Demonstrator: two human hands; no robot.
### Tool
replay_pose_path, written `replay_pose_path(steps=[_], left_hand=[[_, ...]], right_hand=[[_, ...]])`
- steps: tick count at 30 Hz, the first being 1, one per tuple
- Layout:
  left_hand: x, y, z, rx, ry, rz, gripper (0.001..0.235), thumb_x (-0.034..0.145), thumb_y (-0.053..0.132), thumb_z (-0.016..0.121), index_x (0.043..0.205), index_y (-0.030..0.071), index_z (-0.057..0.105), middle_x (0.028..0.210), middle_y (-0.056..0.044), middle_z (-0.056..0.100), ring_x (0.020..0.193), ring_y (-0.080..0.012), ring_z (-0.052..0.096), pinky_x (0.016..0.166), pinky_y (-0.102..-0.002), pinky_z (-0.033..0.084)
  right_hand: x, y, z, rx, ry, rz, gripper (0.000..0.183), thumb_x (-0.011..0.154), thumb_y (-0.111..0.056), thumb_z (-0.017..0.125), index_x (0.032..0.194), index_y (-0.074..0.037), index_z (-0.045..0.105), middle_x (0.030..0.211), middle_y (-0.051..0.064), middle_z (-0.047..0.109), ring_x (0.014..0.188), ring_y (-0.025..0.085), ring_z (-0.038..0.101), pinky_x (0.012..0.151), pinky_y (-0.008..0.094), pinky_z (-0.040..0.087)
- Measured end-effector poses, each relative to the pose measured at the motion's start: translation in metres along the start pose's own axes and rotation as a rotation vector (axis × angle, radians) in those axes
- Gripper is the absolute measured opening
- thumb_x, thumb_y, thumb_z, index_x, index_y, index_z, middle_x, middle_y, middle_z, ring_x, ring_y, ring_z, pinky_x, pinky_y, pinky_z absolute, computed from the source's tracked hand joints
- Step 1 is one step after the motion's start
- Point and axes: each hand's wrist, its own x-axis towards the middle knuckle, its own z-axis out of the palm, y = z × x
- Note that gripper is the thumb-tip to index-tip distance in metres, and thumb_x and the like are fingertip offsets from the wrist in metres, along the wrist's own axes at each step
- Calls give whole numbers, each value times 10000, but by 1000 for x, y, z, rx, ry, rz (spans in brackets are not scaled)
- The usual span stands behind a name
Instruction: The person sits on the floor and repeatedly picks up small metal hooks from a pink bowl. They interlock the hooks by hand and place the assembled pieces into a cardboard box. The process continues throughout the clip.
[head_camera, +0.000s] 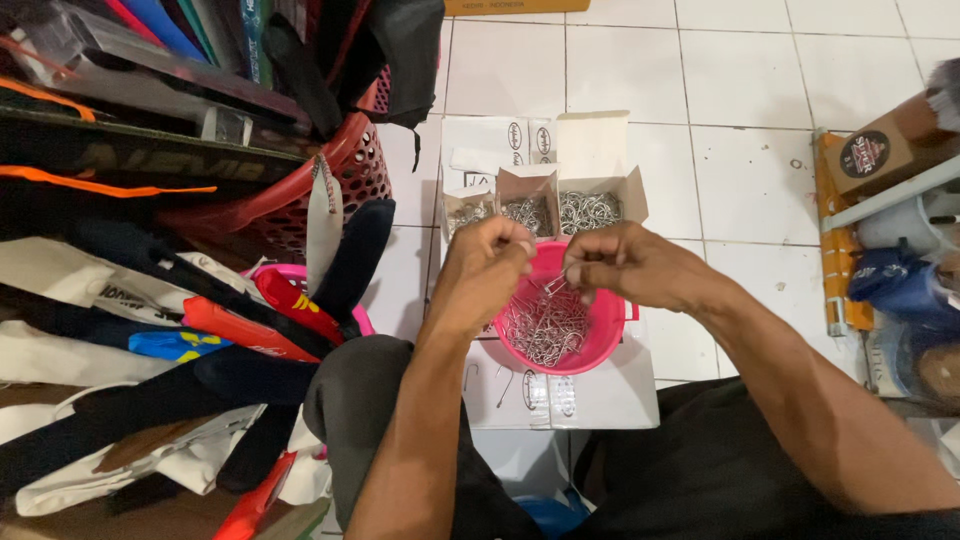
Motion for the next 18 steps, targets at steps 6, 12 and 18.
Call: replay_pose_path(steps=[6,12,18], left_hand=[[4,-9,5,65,-164,10,210,873,20,591,1012,-39,736,922,-205,717,816,-217,693,657,-278,523],[2,-3,7,90,-260,5,219,901,8,592,1071,-55,716,888,-219,694,743,-204,626,666,-292,496],[0,-10,13,114,-268,-2,219,892,21,590,1051,-62,716,829,-177,690,726,-174,614,639,-282,478]], right_hand=[[-4,0,-4,206,37,28,128,893,-54,657,836,45,713,764,140,706,632,212,723,675,365,614],[-4,3,-3,207,-29,72,126,898,-37,629,872,58,707,791,149,706,608,204,718,643,334,613],[1,15,0,236,-11,91,119,890,-8,595,858,51,694,783,138,716,605,195,733,622,319,617]])
